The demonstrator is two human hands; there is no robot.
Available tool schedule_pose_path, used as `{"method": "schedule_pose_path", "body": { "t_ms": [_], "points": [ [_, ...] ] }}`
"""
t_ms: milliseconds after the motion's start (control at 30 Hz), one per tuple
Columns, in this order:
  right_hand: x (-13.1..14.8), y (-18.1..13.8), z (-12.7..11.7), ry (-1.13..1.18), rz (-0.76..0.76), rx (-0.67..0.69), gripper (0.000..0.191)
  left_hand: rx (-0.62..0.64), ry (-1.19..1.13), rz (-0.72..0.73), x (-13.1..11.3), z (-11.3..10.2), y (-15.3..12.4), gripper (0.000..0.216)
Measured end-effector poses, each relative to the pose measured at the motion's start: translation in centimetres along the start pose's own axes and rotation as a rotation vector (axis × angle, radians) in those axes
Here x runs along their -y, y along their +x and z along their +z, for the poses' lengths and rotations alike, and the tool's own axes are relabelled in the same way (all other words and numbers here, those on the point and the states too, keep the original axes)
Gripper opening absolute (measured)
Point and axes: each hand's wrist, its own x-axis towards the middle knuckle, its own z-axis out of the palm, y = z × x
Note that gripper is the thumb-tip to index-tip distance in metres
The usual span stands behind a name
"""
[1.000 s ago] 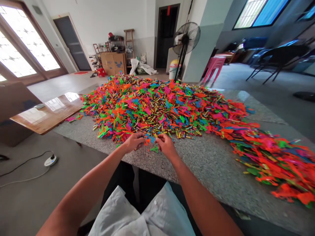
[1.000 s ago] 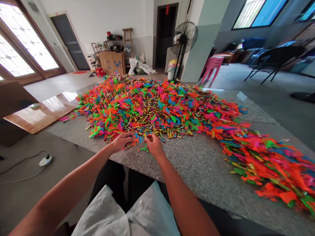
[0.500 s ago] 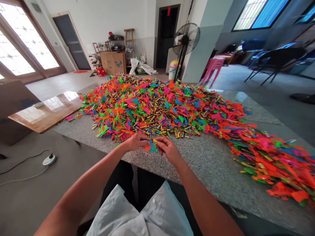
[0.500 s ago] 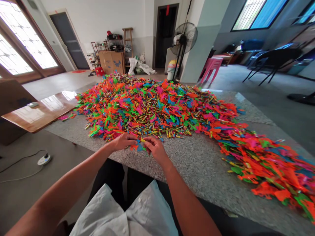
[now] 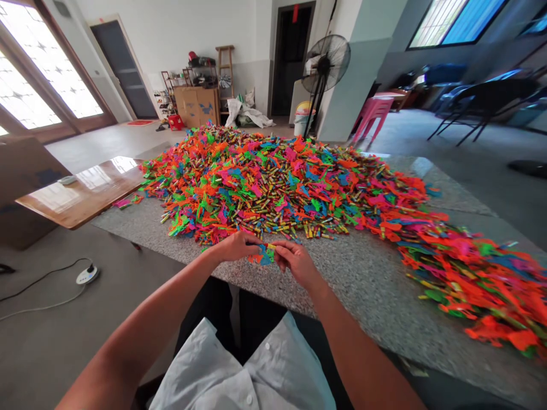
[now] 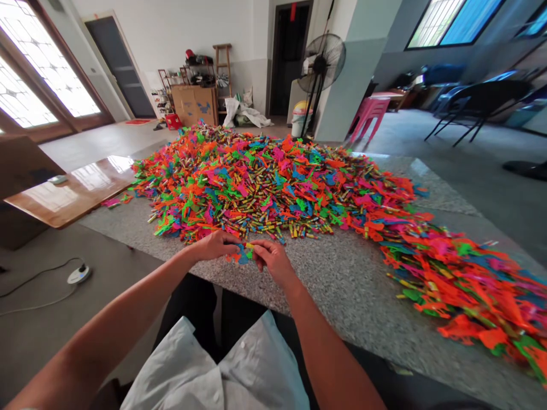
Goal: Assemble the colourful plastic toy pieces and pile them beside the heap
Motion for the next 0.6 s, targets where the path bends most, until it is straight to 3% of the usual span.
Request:
{"method": "schedule_pose_path", "body": {
  "t_ms": [300,467,600],
  "points": [
    [0.5,-0.7,-0.9,-0.255,-0.017,0.060,0.034,0.007,-0.023,0.054,0.6,0.1,0.0,0.029],
    [0.4,-3.3,-1.0,-0.447,-0.076,0.057,0.029,0.169,-0.151,-0.030,1.6,1.0,0.5,0.036],
    [-0.3,-5.4,-1.0,-0.423,-0.018,0.054,0.029,0.240,-0.156,-0.008,2.2,2.2,1.2,0.035]
  ]
}}
